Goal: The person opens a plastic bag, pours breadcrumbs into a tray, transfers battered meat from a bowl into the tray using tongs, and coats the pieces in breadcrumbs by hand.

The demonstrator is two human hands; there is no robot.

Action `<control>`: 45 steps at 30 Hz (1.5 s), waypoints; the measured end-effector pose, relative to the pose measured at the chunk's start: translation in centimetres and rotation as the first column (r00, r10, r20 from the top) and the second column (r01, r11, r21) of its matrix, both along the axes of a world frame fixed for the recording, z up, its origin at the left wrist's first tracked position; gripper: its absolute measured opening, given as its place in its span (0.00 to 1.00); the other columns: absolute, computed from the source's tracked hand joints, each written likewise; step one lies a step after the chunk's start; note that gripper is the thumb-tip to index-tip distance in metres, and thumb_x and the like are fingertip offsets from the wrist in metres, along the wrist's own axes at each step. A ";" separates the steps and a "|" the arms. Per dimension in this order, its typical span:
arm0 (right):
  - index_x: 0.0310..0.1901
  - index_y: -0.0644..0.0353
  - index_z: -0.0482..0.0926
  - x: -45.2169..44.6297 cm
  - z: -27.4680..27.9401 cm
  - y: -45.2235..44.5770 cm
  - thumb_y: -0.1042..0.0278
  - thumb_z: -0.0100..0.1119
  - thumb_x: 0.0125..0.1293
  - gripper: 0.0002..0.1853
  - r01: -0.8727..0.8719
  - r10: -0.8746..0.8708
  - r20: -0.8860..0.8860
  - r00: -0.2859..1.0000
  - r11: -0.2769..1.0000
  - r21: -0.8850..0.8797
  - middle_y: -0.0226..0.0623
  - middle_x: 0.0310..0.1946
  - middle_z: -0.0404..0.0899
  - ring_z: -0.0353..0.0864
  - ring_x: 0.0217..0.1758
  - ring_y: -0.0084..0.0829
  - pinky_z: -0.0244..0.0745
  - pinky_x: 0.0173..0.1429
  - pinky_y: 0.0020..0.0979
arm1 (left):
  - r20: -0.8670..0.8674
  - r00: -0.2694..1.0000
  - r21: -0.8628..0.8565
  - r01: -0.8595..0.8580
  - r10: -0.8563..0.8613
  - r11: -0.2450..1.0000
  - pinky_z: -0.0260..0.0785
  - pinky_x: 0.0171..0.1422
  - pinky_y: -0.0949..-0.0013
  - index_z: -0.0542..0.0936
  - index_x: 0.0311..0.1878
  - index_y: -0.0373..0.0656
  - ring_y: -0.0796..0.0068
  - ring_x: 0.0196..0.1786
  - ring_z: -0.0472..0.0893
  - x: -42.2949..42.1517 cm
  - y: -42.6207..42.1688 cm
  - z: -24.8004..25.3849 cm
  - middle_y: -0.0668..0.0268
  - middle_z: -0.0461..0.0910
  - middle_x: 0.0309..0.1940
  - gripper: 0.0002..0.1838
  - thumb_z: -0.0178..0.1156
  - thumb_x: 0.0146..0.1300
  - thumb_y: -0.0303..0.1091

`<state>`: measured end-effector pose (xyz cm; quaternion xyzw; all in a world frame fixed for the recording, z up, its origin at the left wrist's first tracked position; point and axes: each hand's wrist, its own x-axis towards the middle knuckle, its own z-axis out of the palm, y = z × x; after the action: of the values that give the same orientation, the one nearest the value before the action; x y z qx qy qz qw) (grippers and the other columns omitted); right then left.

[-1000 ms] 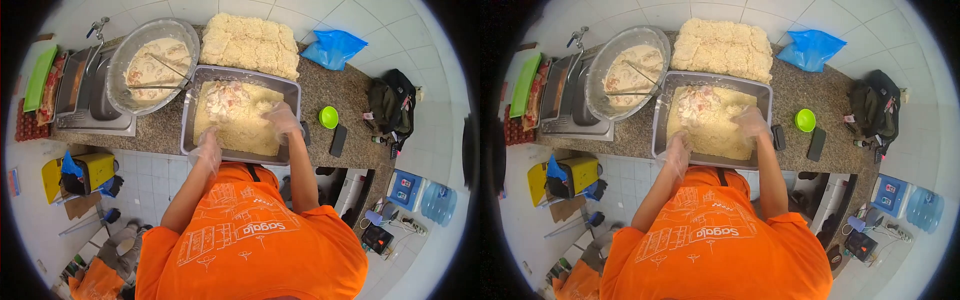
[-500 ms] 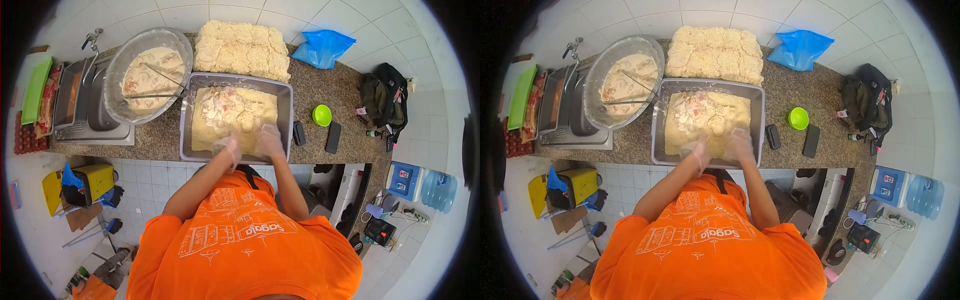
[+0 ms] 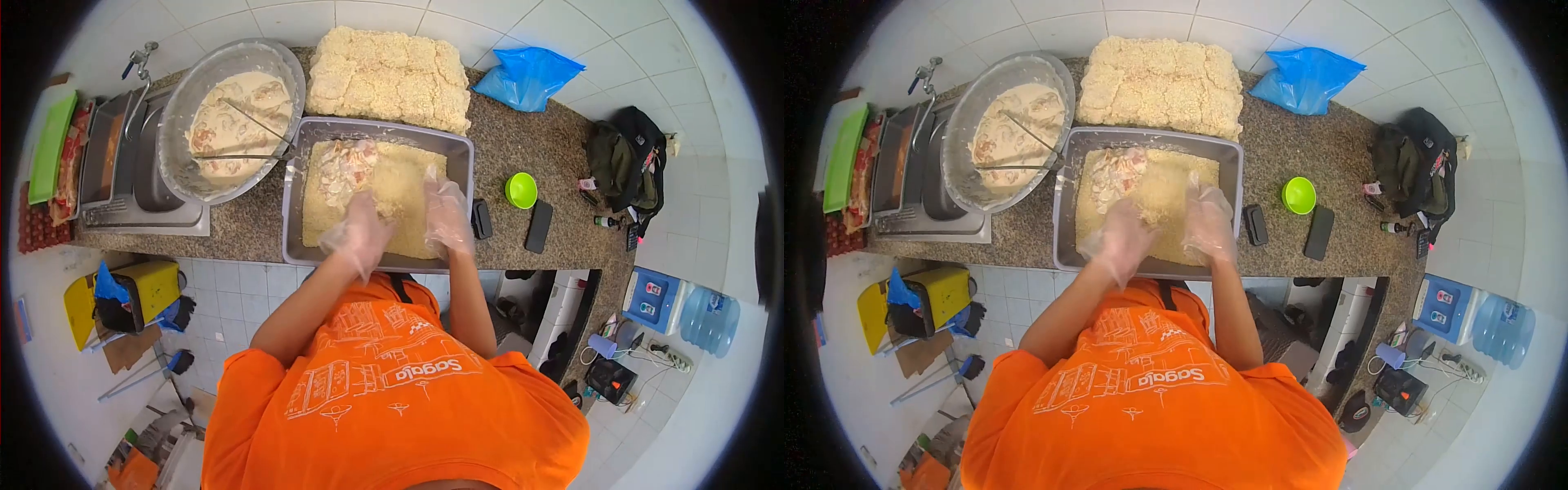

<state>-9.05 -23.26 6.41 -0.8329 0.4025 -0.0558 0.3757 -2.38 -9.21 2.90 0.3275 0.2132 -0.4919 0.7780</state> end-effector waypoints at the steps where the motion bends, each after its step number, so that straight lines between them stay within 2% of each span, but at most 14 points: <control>1: 0.39 0.69 0.79 0.4 -2.4 0.0 0.51 0.48 0.71 0.23 -0.005 0.005 0.002 1.000 1.000 0.000 0.56 0.43 0.79 0.78 0.46 0.41 0.70 0.51 0.38 | -0.007 1.000 0.092 0.003 -0.003 0.996 0.56 0.73 0.52 0.62 0.68 0.39 0.57 0.67 0.66 0.3 0.9 0.8 0.55 0.67 0.66 0.29 0.38 0.71 0.47; 3: 0.43 0.65 0.79 1.4 -10.7 -0.5 0.60 0.43 0.72 0.18 -0.559 0.561 -0.009 0.828 0.824 -0.090 0.54 0.40 0.80 0.78 0.50 0.48 0.72 0.51 0.42 | 0.025 0.999 0.148 -0.044 0.041 0.988 0.55 0.73 0.52 0.59 0.69 0.37 0.56 0.66 0.65 0.6 2.3 -0.5 0.54 0.64 0.67 0.31 0.41 0.70 0.49; 6: 0.38 0.66 0.80 4.3 -15.5 -4.3 0.65 0.52 0.67 0.12 -0.665 0.665 0.040 0.746 0.747 -0.011 0.49 0.34 0.80 0.77 0.33 0.34 0.71 0.37 0.37 | 0.005 0.998 0.287 -0.066 0.067 0.956 0.53 0.73 0.52 0.54 0.72 0.35 0.55 0.67 0.62 -0.1 4.1 -0.1 0.53 0.58 0.70 0.36 0.43 0.70 0.51; 7: 0.37 0.66 0.80 5.5 -8.8 -3.6 0.67 0.51 0.67 0.11 -0.489 0.514 -0.048 0.857 0.837 0.245 0.45 0.30 0.80 0.75 0.30 0.28 0.69 0.32 0.37 | -0.039 0.997 0.358 -0.048 0.067 0.932 0.52 0.73 0.52 0.51 0.73 0.34 0.55 0.68 0.61 -0.1 4.5 0.3 0.52 0.55 0.71 0.37 0.43 0.70 0.51; 11: 0.35 0.66 0.80 6.6 -13.6 -6.4 0.65 0.52 0.68 0.13 -0.645 0.690 -0.055 0.721 0.699 0.309 0.43 0.29 0.80 0.75 0.30 0.27 0.70 0.34 0.35 | -0.021 0.995 0.325 -0.086 0.098 0.942 0.48 0.76 0.51 0.46 0.75 0.34 0.51 0.72 0.57 -1.1 6.8 -2.3 0.48 0.49 0.74 0.40 0.43 0.71 0.52; 14: 0.43 0.64 0.82 5.7 -8.7 -6.6 0.64 0.55 0.67 0.13 -0.486 0.496 -0.069 0.865 0.865 0.122 0.45 0.32 0.83 0.80 0.34 0.33 0.74 0.41 0.36 | -0.063 0.989 0.314 -0.106 0.132 0.944 0.44 0.78 0.50 0.44 0.76 0.34 0.49 0.77 0.50 -1.0 7.2 -3.0 0.46 0.45 0.76 0.40 0.42 0.71 0.51; 16: 0.53 0.61 0.80 3.8 -12.3 -6.7 0.57 0.58 0.65 0.20 -0.606 0.578 -0.278 0.767 0.512 -0.609 0.48 0.40 0.84 0.83 0.46 0.39 0.74 0.56 0.36 | -0.044 0.986 0.264 -0.142 0.159 0.954 0.41 0.79 0.49 0.44 0.76 0.33 0.47 0.78 0.45 -1.4 7.7 -3.9 0.44 0.42 0.76 0.40 0.42 0.71 0.50; 17: 0.53 0.61 0.80 3.3 -12.8 -6.7 0.57 0.58 0.65 0.20 -0.604 0.579 -0.275 0.768 0.510 -0.612 0.48 0.40 0.84 0.83 0.46 0.39 0.74 0.56 0.36 | -0.039 0.986 0.264 -0.145 0.161 0.954 0.41 0.79 0.49 0.44 0.76 0.33 0.47 0.78 0.45 -1.4 7.8 -4.2 0.44 0.42 0.76 0.40 0.42 0.71 0.50; 19: 0.61 0.57 0.76 2.8 -10.1 -5.5 0.51 0.60 0.63 0.28 -0.494 0.485 -0.099 0.869 0.860 -0.129 0.49 0.49 0.82 0.78 0.59 0.43 0.69 0.66 0.38 | -0.043 0.988 0.284 -0.129 0.147 0.950 0.51 0.75 0.52 0.52 0.72 0.35 0.53 0.72 0.57 -1.5 7.7 -4.5 0.48 0.52 0.72 0.35 0.44 0.70 0.49; 26: 0.55 0.64 0.80 3.0 -6.1 -4.5 0.51 0.66 0.59 0.28 -0.590 0.505 -0.410 0.759 0.801 -0.105 0.55 0.53 0.79 0.75 0.61 0.49 0.68 0.66 0.39 | -0.029 0.992 0.287 -0.111 0.125 0.951 0.53 0.75 0.50 0.47 0.75 0.32 0.48 0.72 0.57 -1.1 7.1 -4.1 0.42 0.49 0.73 0.37 0.41 0.72 0.48; 32: 0.53 0.70 0.78 1.7 -3.9 -5.5 0.51 0.67 0.60 0.29 -0.597 0.601 -0.057 0.797 0.799 0.081 0.53 0.53 0.80 0.77 0.60 0.45 0.68 0.66 0.36 | -0.021 0.980 0.217 -0.187 0.196 0.958 0.56 0.73 0.51 0.46 0.74 0.31 0.49 0.69 0.60 -1.2 7.7 -3.8 0.42 0.51 0.72 0.37 0.41 0.73 0.47; 34: 0.57 0.72 0.73 1.8 -0.2 -4.4 0.55 0.68 0.61 0.31 -0.442 0.481 -0.051 0.875 0.838 0.321 0.50 0.55 0.78 0.76 0.61 0.38 0.68 0.66 0.34 | -0.056 0.975 0.221 -0.196 0.213 0.955 0.60 0.70 0.52 0.47 0.74 0.31 0.51 0.65 0.64 -1.0 7.6 -3.6 0.42 0.54 0.70 0.36 0.41 0.73 0.47; 42: 0.64 0.69 0.66 6.3 1.6 -7.4 0.54 0.69 0.61 0.37 -0.563 0.553 0.124 0.824 0.776 0.284 0.48 0.60 0.74 0.73 0.63 0.37 0.67 0.66 0.33 | -0.083 0.954 0.198 -0.268 0.289 0.943 0.57 0.72 0.52 0.54 0.71 0.35 0.51 0.68 0.61 -0.8 8.0 -4.5 0.45 0.57 0.68 0.33 0.45 0.71 0.47; 45: 0.66 0.66 0.67 11.1 5.5 -8.0 0.48 0.65 0.62 0.38 -0.685 0.695 -0.058 0.717 0.718 0.124 0.46 0.63 0.72 0.71 0.65 0.37 0.64 0.69 0.33 | -0.062 0.946 0.227 -0.298 0.319 0.927 0.61 0.66 0.52 0.56 0.66 0.35 0.53 0.60 0.64 -0.9 7.9 -4.8 0.46 0.60 0.63 0.29 0.45 0.71 0.46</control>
<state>2.07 -31.30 11.87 -0.9061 0.0834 0.1492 0.3871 -3.24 -1.35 -1.91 0.3475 0.3519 -0.3529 0.7943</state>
